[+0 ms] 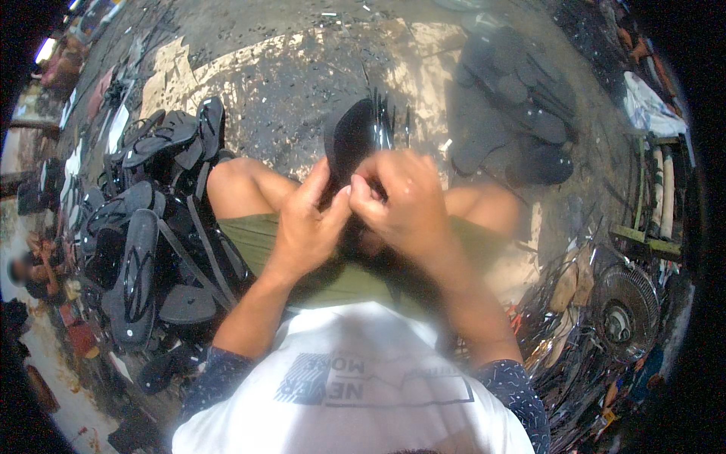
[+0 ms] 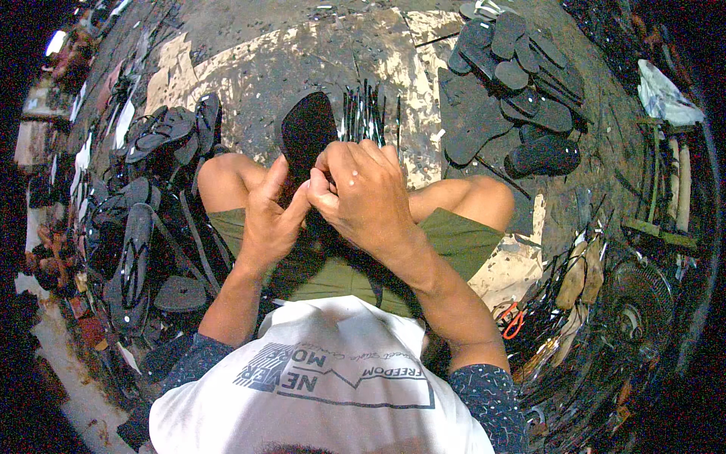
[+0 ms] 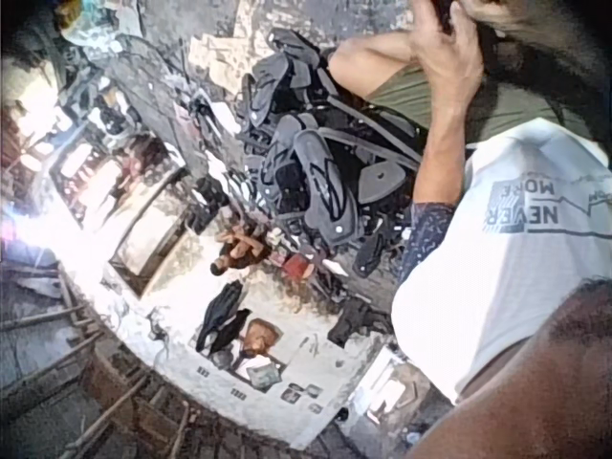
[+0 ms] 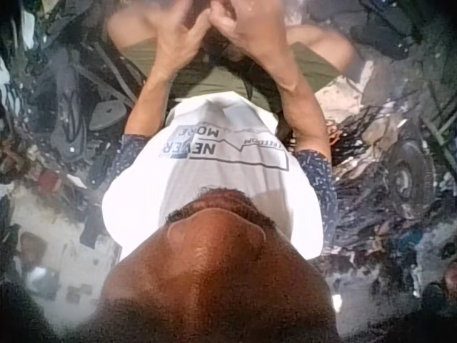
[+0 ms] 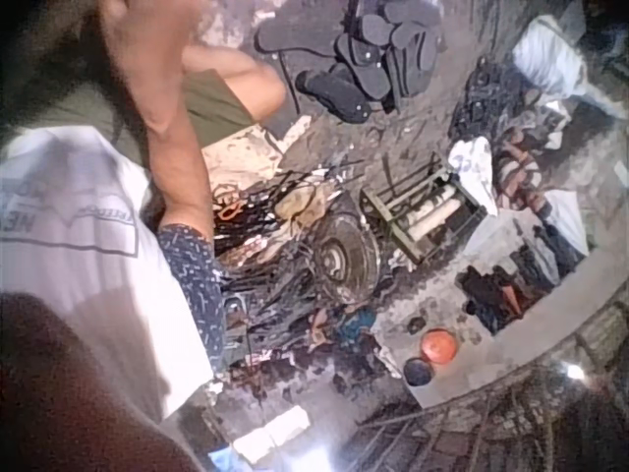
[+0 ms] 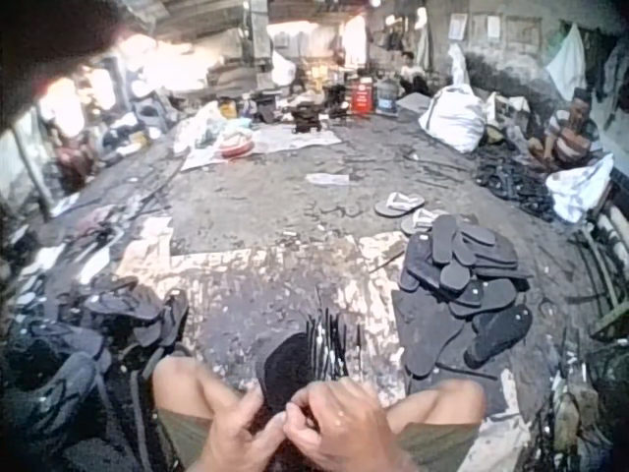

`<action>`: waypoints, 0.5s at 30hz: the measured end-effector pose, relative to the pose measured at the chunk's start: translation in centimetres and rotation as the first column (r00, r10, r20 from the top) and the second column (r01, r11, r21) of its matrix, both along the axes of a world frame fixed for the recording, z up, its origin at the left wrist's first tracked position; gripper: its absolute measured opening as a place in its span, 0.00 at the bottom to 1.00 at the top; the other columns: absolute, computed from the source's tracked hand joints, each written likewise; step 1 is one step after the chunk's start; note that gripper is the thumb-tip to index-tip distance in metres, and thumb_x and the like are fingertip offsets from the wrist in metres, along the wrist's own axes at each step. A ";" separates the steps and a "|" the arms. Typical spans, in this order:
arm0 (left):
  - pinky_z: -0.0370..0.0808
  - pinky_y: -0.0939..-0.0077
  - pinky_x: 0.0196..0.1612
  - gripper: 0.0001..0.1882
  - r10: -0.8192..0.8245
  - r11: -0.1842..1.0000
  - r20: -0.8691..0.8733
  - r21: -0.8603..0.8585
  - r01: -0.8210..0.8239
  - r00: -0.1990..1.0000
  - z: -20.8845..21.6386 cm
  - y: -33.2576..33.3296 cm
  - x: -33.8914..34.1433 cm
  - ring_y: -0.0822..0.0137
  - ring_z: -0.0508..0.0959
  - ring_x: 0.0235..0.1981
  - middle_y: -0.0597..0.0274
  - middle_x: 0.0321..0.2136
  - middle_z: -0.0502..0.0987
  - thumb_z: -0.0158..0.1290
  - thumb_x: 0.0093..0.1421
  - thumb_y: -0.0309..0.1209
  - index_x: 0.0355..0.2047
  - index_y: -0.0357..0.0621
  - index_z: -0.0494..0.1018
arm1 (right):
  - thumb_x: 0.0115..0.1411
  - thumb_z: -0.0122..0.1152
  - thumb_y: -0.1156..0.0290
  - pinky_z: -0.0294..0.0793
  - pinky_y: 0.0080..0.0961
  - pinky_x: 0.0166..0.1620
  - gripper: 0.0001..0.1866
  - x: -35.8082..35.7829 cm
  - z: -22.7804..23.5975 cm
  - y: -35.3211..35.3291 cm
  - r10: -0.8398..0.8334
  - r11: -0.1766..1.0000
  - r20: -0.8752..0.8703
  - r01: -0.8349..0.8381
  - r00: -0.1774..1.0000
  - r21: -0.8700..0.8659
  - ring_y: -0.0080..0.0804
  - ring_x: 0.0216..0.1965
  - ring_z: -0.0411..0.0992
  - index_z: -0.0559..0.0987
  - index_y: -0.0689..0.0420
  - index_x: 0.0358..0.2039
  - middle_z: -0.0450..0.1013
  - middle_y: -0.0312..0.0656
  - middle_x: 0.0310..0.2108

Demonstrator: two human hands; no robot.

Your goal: The person sits on the floor and repeatedly inserts and pulls out a thin black strip from a black flip-flop sole. They handle the flip-flop with both hands, turning it over and adjusting the strip multiple times.

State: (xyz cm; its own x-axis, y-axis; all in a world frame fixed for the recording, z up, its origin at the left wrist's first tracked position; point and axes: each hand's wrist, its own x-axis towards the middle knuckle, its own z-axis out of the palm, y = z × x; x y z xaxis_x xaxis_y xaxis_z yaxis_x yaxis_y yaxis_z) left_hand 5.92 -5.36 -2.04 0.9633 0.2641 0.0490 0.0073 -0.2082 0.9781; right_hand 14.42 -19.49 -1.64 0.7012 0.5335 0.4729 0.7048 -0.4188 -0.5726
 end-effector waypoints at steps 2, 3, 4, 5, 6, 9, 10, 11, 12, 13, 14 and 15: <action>0.77 0.75 0.48 0.19 -0.035 0.989 0.029 0.147 0.030 0.999 0.0 0.3 0.0 0.70 0.79 0.44 0.59 0.45 0.79 0.52 0.69 0.23 0.59 0.32 0.68 | 0.54 0.68 0.68 0.67 0.39 0.36 0.08 0.0 -0.5 0.2 0.002 1.000 -0.020 -0.002 1.000 0.014 0.41 0.30 0.73 0.76 0.53 0.28 0.75 0.39 0.25; 0.76 0.74 0.50 0.21 -0.054 0.974 0.044 0.221 0.043 0.998 -0.1 0.4 0.0 0.69 0.79 0.46 0.58 0.47 0.79 0.52 0.69 0.22 0.61 0.31 0.67 | 0.55 0.68 0.68 0.67 0.39 0.36 0.08 0.0 -0.8 0.3 0.004 1.000 -0.027 -0.004 1.000 0.021 0.41 0.30 0.74 0.76 0.54 0.29 0.76 0.39 0.25; 0.76 0.74 0.51 0.21 -0.044 0.981 0.039 0.189 0.036 0.998 -0.3 0.4 0.0 0.69 0.78 0.47 0.58 0.48 0.78 0.52 0.69 0.22 0.61 0.31 0.67 | 0.55 0.68 0.68 0.67 0.39 0.37 0.08 0.0 -1.0 0.3 0.009 0.999 -0.056 -0.006 0.998 0.050 0.41 0.30 0.74 0.77 0.54 0.29 0.76 0.39 0.26; 0.76 0.74 0.52 0.21 -0.035 0.987 0.034 0.157 0.029 0.999 -0.8 0.4 0.0 0.69 0.78 0.47 0.57 0.48 0.78 0.52 0.69 0.22 0.62 0.32 0.66 | 0.56 0.68 0.68 0.68 0.40 0.37 0.07 0.0 -1.1 0.2 0.015 0.997 -0.085 -0.008 0.996 0.079 0.41 0.31 0.75 0.77 0.54 0.30 0.77 0.40 0.26; 0.75 0.73 0.53 0.22 -0.025 0.992 0.029 0.123 0.021 0.999 -1.1 0.4 0.1 0.69 0.77 0.48 0.57 0.49 0.78 0.51 0.69 0.22 0.62 0.32 0.66 | 0.57 0.67 0.68 0.68 0.40 0.37 0.07 0.1 -1.3 0.0 0.021 0.994 -0.113 -0.009 0.993 0.106 0.41 0.31 0.76 0.77 0.55 0.30 0.77 0.40 0.27; 0.75 0.73 0.54 0.24 0.001 0.999 0.007 -0.033 -0.001 1.000 -1.4 0.0 0.4 0.69 0.76 0.50 0.55 0.51 0.77 0.53 0.69 0.24 0.64 0.30 0.64 | 0.58 0.67 0.67 0.68 0.40 0.38 0.07 -0.1 -1.5 -0.9 0.006 0.996 -0.383 0.030 0.924 0.088 0.41 0.33 0.77 0.78 0.55 0.32 0.79 0.40 0.29; 0.75 0.73 0.55 0.25 0.012 0.999 0.006 0.040 -0.012 1.000 -1.5 -0.2 0.4 0.69 0.76 0.50 0.54 0.51 0.77 0.53 0.69 0.24 0.65 0.30 0.63 | 0.58 0.67 0.67 0.68 0.40 0.38 0.07 -0.1 -1.7 -0.9 0.013 0.995 -0.340 0.023 0.940 0.101 0.41 0.33 0.78 0.79 0.54 0.32 0.79 0.40 0.29; 0.75 0.73 0.55 0.26 0.021 0.993 0.007 0.114 -0.022 1.000 -1.7 -0.3 0.1 0.69 0.76 0.50 0.54 0.52 0.77 0.53 0.70 0.25 0.65 0.29 0.62 | 0.59 0.67 0.67 0.68 0.40 0.38 0.07 -0.1 -1.9 -0.5 0.019 0.993 -0.295 0.015 0.955 0.114 0.41 0.34 0.78 0.79 0.54 0.33 0.79 0.40 0.29; 0.74 0.73 0.55 0.28 0.023 0.983 0.012 0.184 -0.025 1.000 -2.0 -0.5 -0.1 0.69 0.76 0.50 0.53 0.52 0.77 0.54 0.70 0.26 0.66 0.29 0.61 | 0.59 0.68 0.66 0.69 0.40 0.38 0.07 0.0 -2.3 -0.2 0.017 0.992 -0.247 0.014 0.969 0.123 0.41 0.34 0.78 0.80 0.54 0.33 0.79 0.40 0.29; 0.75 0.73 0.53 0.29 0.059 0.978 -0.048 0.203 -0.048 0.997 -2.9 -0.2 -0.3 0.67 0.77 0.48 0.53 0.53 0.77 0.55 0.70 0.28 0.67 0.29 0.60 | 0.59 0.68 0.65 0.69 0.40 0.39 0.08 0.1 -2.4 -0.7 0.001 0.997 -0.214 0.015 0.977 0.074 0.41 0.35 0.79 0.80 0.54 0.35 0.80 0.40 0.30; 0.76 0.73 0.51 0.31 0.080 0.979 -0.072 0.192 -0.065 0.994 -3.3 0.2 -0.5 0.67 0.77 0.46 0.53 0.53 0.76 0.55 0.70 0.29 0.68 0.29 0.60 | 0.58 0.68 0.64 0.71 0.39 0.38 0.10 0.1 -2.2 -0.5 -0.027 0.992 -0.168 0.047 0.985 0.116 0.42 0.33 0.79 0.80 0.55 0.35 0.80 0.40 0.30; 0.76 0.73 0.49 0.32 0.105 0.979 -0.097 0.186 -0.086 0.990 -3.5 0.6 -0.6 0.67 0.76 0.44 0.54 0.53 0.76 0.55 0.70 0.30 0.69 0.30 0.59 | 0.58 0.69 0.63 0.73 0.38 0.37 0.11 0.2 -2.2 -0.3 0.003 0.978 -0.363 0.073 0.932 0.195 0.43 0.29 0.79 0.80 0.56 0.35 0.80 0.41 0.28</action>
State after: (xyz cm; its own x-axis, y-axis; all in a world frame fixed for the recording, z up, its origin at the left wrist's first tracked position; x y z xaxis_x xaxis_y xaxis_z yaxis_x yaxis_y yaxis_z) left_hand 5.32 -4.75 -5.54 0.9362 0.3515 0.0038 0.1370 -0.3748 0.9169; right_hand 14.66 -19.83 -3.81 0.8603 0.4256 0.2805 0.4226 -0.2881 -0.8593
